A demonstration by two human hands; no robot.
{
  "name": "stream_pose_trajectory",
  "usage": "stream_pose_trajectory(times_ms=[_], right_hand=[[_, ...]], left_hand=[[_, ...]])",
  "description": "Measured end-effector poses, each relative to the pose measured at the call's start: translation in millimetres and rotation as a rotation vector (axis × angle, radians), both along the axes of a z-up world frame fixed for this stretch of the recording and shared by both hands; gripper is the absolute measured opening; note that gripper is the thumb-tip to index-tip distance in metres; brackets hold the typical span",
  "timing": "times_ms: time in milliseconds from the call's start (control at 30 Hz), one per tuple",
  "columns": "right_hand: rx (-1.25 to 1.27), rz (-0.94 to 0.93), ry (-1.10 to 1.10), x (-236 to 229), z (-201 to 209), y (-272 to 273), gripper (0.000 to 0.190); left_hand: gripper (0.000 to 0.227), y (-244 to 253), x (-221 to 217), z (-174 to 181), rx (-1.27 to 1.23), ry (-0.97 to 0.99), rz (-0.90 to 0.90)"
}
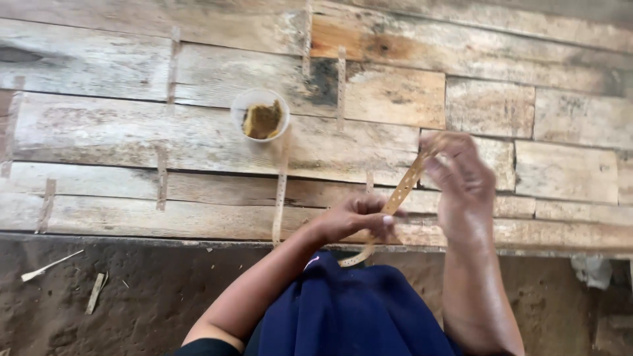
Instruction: Applying glue to thin wood strips and attaching them to a wooden board
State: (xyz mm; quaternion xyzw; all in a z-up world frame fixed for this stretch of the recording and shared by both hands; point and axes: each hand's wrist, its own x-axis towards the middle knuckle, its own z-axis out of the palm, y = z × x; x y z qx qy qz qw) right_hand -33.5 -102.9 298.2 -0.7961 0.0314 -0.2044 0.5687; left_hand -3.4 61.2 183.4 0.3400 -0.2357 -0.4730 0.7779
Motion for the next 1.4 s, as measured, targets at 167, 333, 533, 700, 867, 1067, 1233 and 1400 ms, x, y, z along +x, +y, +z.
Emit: stream_pose_trajectory(times_ms=[167, 333, 533, 700, 867, 1067, 1233, 1400], right_hand=[[0.154, 0.121, -0.147, 46.5, 21.7, -2.1, 0.011], [0.285, 0.121, -0.236, 104.3, 18.6, -11.7, 0.01], [-0.111, -0.063, -0.243, 159.0, 2.5, -68.8, 0.023], [-0.718, -0.251, -0.191, 224.0, -33.7, -122.5, 0.03], [-0.972, -0.361, 0.109, 313.1, -83.7, -170.1, 0.049], [-0.973, -0.55, 0.473, 354.8, -104.9, -132.8, 0.069], [-0.851, 0.03, -0.375, 263.4, -185.5, 31.6, 0.056], [-1.208, 0.715, -0.009, 194.7, -241.3, 132.4, 0.087]], left_hand=[[0.027, 66.2, 6.9, -17.2, 0.265, 0.048, 0.013], [0.03, 124.8, 23.6, -34.4, 0.456, -0.018, 0.17], [0.03, 138.5, 38.9, -44.7, 0.503, 0.048, 0.267], [0.027, 146.2, 69.1, -65.6, 0.595, 0.142, 0.479], [0.032, 152.5, 104.8, -56.5, 0.702, 0.168, 0.635], [0.034, 159.7, 131.8, -71.1, 0.811, 0.241, 0.77], [0.032, 158.0, 148.8, -121.5, 1.004, 0.077, 0.773], [0.042, 156.7, 157.6, -131.8, 1.254, -0.007, 0.677]])
